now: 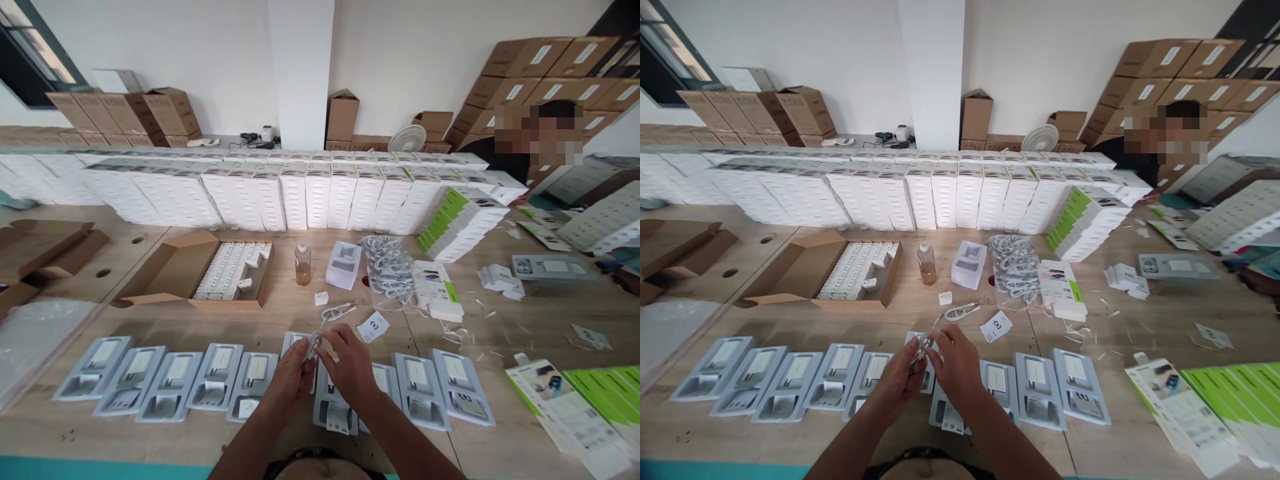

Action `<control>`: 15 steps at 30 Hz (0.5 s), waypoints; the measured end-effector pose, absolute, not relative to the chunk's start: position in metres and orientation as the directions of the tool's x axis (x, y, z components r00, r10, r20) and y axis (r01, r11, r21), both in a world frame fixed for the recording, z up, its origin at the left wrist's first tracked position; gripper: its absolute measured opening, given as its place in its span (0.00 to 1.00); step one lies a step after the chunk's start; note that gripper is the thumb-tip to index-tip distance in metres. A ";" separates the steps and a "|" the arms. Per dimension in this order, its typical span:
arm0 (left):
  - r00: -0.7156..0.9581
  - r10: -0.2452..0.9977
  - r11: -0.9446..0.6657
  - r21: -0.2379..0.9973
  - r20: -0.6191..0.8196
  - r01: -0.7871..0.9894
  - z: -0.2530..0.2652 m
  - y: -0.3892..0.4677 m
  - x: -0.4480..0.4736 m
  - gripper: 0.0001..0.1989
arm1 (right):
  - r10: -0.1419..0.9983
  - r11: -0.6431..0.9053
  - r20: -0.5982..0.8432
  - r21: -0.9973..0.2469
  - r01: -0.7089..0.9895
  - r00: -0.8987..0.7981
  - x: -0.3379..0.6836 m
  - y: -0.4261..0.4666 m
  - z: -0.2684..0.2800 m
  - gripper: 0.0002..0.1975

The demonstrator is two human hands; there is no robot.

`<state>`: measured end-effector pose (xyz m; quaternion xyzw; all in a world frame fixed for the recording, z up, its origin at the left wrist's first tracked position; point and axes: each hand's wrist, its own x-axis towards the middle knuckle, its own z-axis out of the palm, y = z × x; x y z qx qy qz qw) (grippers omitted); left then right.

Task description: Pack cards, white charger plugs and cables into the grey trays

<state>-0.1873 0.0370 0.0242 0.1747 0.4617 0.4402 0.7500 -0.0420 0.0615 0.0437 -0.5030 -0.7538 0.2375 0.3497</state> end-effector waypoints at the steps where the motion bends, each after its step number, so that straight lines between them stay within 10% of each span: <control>1: 0.139 0.850 0.510 0.725 -0.509 -0.463 0.027 0.038 -0.191 0.22 | 0.895 0.445 0.354 -0.659 0.606 -0.272 -0.039 0.064 0.049 0.12; 5: 0.012 0.966 0.257 0.965 -0.257 -0.046 0.047 0.034 -0.209 0.18 | 0.830 0.557 0.427 -0.584 0.591 -0.360 -0.023 0.073 0.078 0.17; 9: 0.014 0.993 0.107 0.930 -0.119 0.353 0.068 0.028 -0.219 0.18 | 0.832 0.516 0.219 -0.645 0.564 -0.510 -0.016 0.076 0.094 0.16; 15: 0.130 0.969 0.173 0.950 -0.211 0.259 0.080 0.031 -0.218 0.13 | 0.850 0.443 0.157 -0.728 0.522 -0.503 -0.020 0.072 0.079 0.12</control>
